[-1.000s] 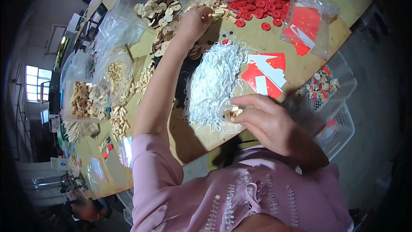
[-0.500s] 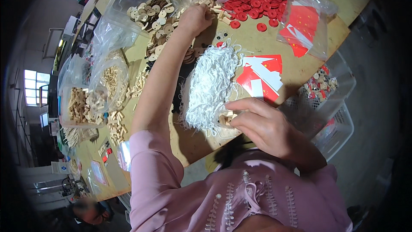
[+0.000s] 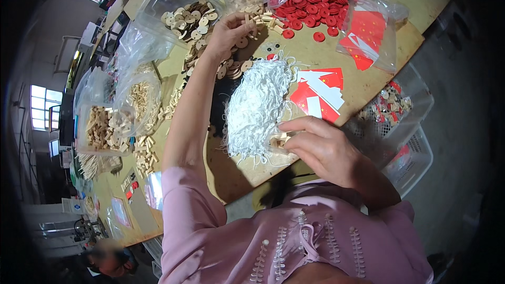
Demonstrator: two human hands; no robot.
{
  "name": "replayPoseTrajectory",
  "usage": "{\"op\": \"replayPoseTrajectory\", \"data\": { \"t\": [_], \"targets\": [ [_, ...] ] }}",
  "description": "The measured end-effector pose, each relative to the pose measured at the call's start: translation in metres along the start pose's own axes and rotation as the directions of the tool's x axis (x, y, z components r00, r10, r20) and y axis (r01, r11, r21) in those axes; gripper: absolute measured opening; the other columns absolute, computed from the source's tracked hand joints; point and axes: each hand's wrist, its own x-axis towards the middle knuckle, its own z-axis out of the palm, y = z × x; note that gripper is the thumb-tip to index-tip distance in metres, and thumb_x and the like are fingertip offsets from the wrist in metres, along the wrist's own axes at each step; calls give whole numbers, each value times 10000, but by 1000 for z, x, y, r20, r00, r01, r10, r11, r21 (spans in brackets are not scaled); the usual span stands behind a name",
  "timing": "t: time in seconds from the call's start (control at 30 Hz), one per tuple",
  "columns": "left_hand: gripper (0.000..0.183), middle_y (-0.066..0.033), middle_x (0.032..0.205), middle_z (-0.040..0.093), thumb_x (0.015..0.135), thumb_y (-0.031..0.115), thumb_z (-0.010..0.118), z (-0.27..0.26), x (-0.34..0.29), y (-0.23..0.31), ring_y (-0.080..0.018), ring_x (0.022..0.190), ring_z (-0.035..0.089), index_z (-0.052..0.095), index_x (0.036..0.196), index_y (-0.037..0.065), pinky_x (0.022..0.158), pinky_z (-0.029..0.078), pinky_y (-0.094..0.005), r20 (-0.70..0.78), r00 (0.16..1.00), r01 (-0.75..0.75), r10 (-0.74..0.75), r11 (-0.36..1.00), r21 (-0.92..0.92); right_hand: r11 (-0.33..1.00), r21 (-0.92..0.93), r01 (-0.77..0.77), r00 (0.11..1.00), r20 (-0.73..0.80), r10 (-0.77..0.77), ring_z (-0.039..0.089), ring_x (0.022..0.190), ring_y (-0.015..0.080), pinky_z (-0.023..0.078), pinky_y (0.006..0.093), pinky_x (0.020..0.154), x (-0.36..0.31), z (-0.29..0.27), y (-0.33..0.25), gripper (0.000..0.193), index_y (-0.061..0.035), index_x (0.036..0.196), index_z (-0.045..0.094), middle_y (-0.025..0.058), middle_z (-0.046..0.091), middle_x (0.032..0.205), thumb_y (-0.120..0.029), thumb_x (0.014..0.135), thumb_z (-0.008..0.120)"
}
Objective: The person assembles small craft kits by placing wooden pieces, black beads, white string, and red paper into clear plastic bags. The person handles each item by hand and seals the bags after filling them.
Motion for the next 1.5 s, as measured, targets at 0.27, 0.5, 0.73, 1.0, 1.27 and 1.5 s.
{"op": "replayPoseTrajectory", "data": {
  "t": [0.27,0.5,0.73,1.0,1.27,1.5],
  "targets": [
    [199,-28,884,725,918,105,818,-11,1,-20,-72,706,606,719,1067,17,586,431,-215,-32,995,94,-94,995,11,1000,10,-13,1000,2,13,709,1036,359,583,396,836,1,1,-6,150,19,1057,692,188,654,1248,47,911,708],
    [178,-44,927,725,971,128,763,-20,1,-17,-104,774,628,702,1100,24,696,510,-258,15,981,191,-192,980,54,998,20,-54,998,19,53,686,1113,336,567,390,888,2,1,-9,147,34,1028,689,189,656,1239,91,893,695],
    [216,-29,921,745,989,216,750,10,-41,42,-50,675,556,739,1066,15,596,443,-237,-34,990,137,-136,990,31,1000,-27,-3,1000,-28,2,697,1096,321,583,375,872,0,1,2,158,25,1019,700,179,668,1236,84,873,720],
    [197,10,881,746,948,200,794,90,-158,153,16,658,567,737,1075,60,503,410,-177,293,922,173,-253,946,273,990,-144,-13,997,-74,2,693,1068,295,558,357,877,6,-3,-2,149,8,1002,716,162,659,1247,66,865,727],
    [213,-108,902,773,883,99,786,104,-197,172,-149,690,703,696,1052,5,613,542,-278,228,965,-58,-128,745,665,986,-150,78,992,-83,-91,689,1077,309,552,362,872,1,12,-4,136,5,984,717,185,651,1260,66,863,728],
    [104,21,844,706,986,95,720,85,-179,156,-51,740,615,705,1042,9,636,517,-237,19,998,41,-52,921,387,996,-80,47,993,-107,-55,692,1121,323,572,366,908,-5,-1,-33,159,12,986,706,193,664,1266,79,848,743]
  ]
}}
